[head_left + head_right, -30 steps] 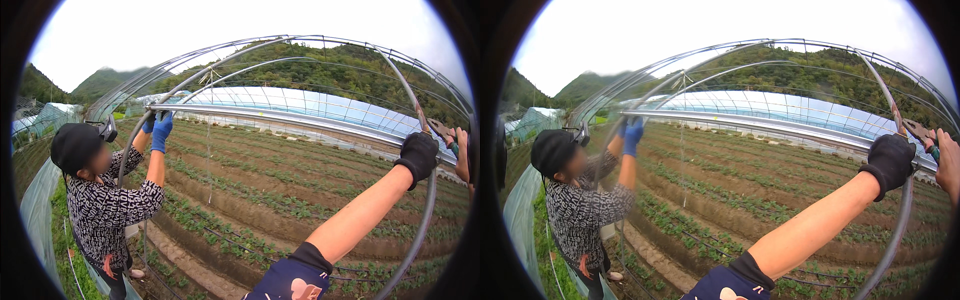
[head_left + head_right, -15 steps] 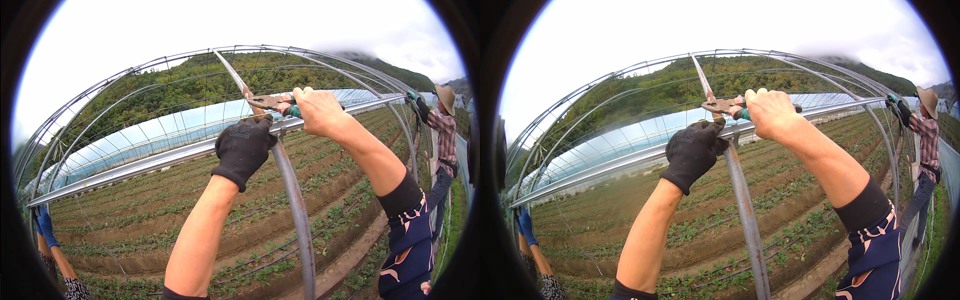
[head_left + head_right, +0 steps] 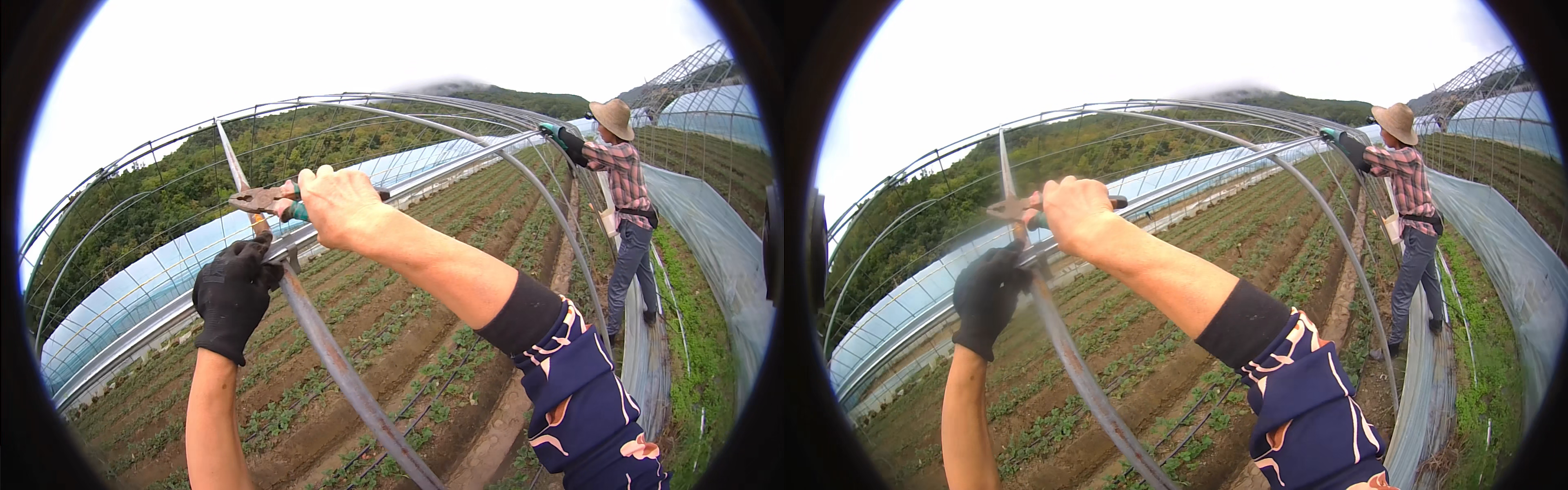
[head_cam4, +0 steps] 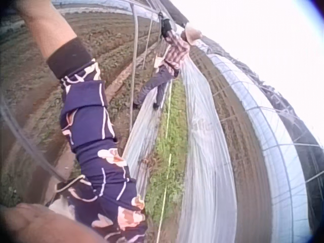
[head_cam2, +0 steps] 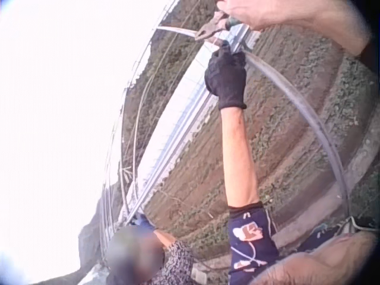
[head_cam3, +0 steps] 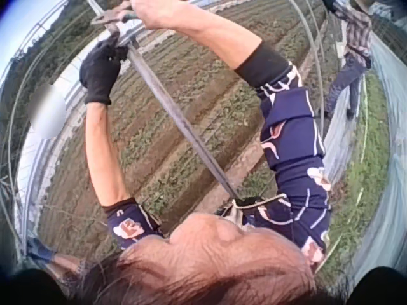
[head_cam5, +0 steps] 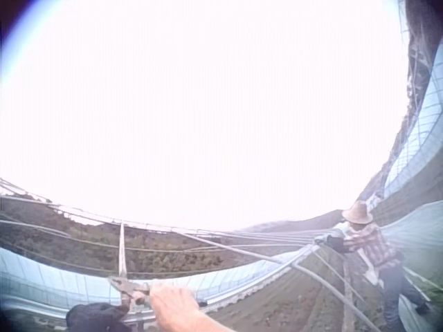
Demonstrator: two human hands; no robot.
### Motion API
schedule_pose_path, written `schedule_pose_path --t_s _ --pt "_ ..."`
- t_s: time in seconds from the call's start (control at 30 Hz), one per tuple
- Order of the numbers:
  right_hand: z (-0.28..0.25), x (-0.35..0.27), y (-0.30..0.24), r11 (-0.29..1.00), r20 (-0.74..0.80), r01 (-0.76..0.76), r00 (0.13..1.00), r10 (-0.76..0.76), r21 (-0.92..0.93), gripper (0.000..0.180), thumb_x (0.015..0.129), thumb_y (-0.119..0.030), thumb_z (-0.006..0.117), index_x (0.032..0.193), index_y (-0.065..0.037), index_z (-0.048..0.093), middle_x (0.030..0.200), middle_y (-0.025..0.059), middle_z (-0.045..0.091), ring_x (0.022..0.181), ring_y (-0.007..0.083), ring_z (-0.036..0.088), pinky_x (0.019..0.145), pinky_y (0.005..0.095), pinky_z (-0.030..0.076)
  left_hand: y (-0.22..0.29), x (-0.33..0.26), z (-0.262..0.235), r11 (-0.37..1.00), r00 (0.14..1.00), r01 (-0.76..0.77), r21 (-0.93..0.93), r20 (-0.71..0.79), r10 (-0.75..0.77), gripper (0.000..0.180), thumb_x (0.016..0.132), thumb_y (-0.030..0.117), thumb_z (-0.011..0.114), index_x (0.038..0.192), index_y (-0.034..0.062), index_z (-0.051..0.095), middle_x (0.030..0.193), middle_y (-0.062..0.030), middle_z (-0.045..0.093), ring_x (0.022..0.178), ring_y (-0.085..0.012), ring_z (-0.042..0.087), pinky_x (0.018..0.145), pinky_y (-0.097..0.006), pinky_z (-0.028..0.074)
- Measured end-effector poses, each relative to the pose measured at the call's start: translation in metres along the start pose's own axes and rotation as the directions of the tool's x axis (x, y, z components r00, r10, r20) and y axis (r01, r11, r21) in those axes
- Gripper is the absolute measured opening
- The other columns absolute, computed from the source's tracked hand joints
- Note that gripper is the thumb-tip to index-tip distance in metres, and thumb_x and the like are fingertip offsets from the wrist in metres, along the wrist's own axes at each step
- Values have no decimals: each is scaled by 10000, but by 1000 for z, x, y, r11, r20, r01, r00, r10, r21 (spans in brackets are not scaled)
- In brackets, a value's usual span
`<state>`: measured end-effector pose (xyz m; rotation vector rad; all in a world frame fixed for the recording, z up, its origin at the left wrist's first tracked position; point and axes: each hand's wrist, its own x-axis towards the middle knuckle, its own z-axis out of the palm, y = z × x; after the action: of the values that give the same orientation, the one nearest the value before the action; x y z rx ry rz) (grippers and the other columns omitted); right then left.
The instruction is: The person secures metal rods to a greenhouse frame using pliers and small fasteners. They repeatedly position rods, clamp them, and tighten connections along the curved structure.
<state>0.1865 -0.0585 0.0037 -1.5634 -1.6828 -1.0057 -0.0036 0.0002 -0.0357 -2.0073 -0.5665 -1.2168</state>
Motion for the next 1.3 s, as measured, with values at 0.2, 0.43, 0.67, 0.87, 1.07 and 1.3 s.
schedule_pose_path --t_s 0.2,0.43,0.67,0.87,1.07,1.3 --pt "-4 -8 6 999 81 5 997 -1 -47 418 706 -105 707 1068 1 528 1004 174 605 965 296 629 790 398 531 2 7 9 979 997 57 -198 61 -46 311 751 135 721 1060 117 697 871 -88 685 707 -234 651 610 -354 488" --pt "0 -9 11 1000 72 -12 997 13 -8 425 705 -112 712 1067 0 520 1013 170 599 984 302 626 820 396 528 8 9 10 991 998 -42 -129 -52 35 290 709 66 702 994 123 711 846 -55 689 680 -214 633 616 -335 487" --pt "-4 -11 12 994 44 -64 997 61 83 442 693 -108 706 1073 15 514 1026 198 600 965 330 629 824 413 525 10 8 -1 998 999 -47 -44 -7 47 348 699 147 740 1041 117 690 886 -71 673 800 -255 611 717 -381 470" --pt "-14 -12 17 996 60 -2 998 -3 87 359 699 -63 663 1009 25 503 966 226 604 914 387 630 790 460 516 8 6 0 999 1000 -21 30 16 20 340 734 240 730 1051 127 683 903 -55 662 871 -252 604 737 -391 476" --pt "-48 -4 25 992 123 22 992 -6 -126 298 706 -25 606 980 13 496 923 211 623 924 373 614 804 454 491 11 9 10 993 990 -88 84 -100 96 277 736 210 724 1011 181 714 885 16 693 843 -193 628 692 -338 506" --pt "-62 -5 20 997 108 -29 993 37 -69 276 697 16 560 965 38 499 914 259 612 928 430 581 803 466 458 6 8 6 1000 999 -28 -6 -43 28 313 729 218 727 1034 164 681 888 -27 678 837 -232 617 728 -383 484"
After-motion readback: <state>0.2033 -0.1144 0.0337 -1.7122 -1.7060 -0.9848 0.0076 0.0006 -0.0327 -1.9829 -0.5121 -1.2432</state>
